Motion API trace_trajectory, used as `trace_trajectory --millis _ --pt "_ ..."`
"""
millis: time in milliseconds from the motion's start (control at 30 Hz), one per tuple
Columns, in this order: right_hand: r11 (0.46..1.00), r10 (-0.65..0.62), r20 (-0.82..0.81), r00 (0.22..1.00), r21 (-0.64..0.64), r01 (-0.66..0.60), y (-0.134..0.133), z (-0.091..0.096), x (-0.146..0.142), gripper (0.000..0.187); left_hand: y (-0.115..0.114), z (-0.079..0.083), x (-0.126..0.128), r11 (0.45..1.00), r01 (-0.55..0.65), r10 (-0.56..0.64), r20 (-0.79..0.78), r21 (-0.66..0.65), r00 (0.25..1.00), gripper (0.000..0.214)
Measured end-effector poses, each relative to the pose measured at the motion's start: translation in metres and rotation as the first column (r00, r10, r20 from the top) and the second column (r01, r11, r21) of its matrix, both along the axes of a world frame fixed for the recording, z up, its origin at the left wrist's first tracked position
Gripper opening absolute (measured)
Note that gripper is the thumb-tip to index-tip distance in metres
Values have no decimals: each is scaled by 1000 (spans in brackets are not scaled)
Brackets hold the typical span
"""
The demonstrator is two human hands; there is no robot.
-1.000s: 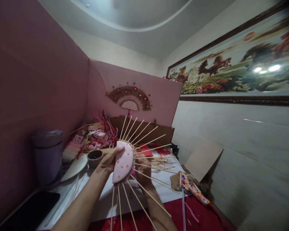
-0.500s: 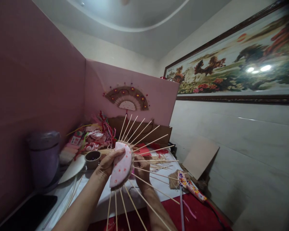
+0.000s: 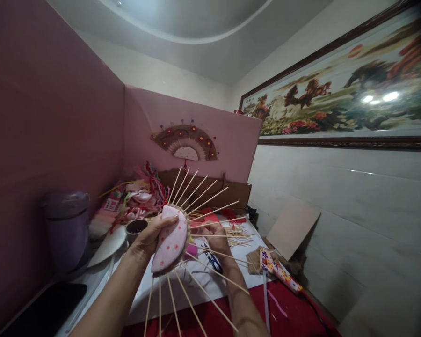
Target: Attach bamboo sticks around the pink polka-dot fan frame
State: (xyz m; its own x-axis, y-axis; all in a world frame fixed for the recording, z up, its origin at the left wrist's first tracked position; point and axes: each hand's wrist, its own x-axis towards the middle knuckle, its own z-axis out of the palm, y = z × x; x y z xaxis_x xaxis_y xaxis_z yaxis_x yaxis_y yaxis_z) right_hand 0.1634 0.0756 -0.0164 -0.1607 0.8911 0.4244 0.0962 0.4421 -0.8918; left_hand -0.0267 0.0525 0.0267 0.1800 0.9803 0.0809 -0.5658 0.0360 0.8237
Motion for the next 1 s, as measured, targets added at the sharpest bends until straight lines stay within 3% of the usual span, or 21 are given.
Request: trace_trajectory --millis 167,267,400,600,833,1000 --pt "979 89 -374 923 -138 -151 -9 13 18 30 -5 -11 -19 990 -96 94 -28 -104 995 12" --pt "965 81 -470 879 -184 -187 -15 16 27 31 -7 -17 -24 992 -84 81 -44 -95 996 13" --pt "947 75 -474 878 -242 -211 -21 20 40 30 -7 -22 -22 999 -37 35 -53 -35 998 17" --pt "907 144 -452 880 -296 -300 -32 31 63 22 -9 -22 -19 996 -44 43 -20 -76 999 22" --pt "955 166 -261 951 -198 -221 -43 58 79 19 -15 -16 -14 993 -62 61 -11 -103 998 18" --pt "995 28 -154 988 -87 -42 -44 83 92 17 -11 -17 -18 989 -95 92 -29 -116 995 14"
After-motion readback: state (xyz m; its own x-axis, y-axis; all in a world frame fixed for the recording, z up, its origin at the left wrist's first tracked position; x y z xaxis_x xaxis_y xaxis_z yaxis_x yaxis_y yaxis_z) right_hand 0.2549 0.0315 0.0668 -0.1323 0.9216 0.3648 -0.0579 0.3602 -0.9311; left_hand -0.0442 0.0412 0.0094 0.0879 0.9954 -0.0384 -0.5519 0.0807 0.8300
